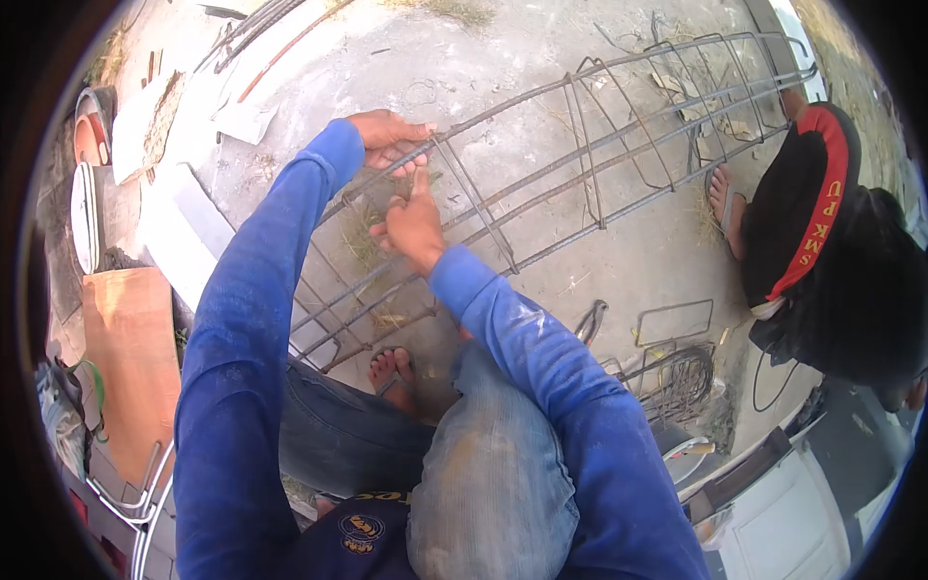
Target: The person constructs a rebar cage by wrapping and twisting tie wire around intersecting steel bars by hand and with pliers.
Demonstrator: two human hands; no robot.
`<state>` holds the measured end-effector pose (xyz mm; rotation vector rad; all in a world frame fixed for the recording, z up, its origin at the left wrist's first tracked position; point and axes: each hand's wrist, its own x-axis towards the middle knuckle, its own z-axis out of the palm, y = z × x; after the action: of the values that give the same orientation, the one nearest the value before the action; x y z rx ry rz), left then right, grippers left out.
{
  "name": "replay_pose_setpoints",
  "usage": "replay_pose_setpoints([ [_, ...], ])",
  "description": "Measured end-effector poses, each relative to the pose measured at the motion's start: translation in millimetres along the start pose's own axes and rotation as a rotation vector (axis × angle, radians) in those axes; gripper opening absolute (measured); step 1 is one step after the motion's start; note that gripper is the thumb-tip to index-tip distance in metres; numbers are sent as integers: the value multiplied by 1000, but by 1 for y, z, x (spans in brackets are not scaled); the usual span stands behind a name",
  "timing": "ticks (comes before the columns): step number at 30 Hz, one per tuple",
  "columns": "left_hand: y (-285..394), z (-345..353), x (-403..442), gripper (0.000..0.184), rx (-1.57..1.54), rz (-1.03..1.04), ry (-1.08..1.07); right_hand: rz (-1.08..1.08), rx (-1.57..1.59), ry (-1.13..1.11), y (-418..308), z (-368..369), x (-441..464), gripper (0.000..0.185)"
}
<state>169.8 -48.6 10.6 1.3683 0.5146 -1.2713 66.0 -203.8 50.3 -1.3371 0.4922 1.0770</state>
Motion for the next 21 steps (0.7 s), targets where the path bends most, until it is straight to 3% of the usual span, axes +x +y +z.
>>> replay_pose_setpoints([
  [2,4,-1,-4,62,49,-11,-16,-29,149,7,2,9,-2,85],
  [8,-1,6,-6,57,-36,67,-73,-202,180,11,20,7,13,92],
  [11,-17,11,4,59,-89,109,2,-155,31,27,11,-10,8,89],
  [14,-15,18,2,61,-47,134,82,-33,-387,-108,-51,-38,-28,71],
  [16,-8,20,-4,63,76,113,160,-149,-645,67,-89,-61,-26,42],
  [18,-3,21,-1,65,358,50,338,-476,-676,319,-101,-85,13,39],
  [20,0,28,0,66,518,23,478,-621,-954,302,-125,-87,51,43],
  [21,0,32,-3,66,541,26,536,-531,-1128,218,-136,-81,64,42],
])
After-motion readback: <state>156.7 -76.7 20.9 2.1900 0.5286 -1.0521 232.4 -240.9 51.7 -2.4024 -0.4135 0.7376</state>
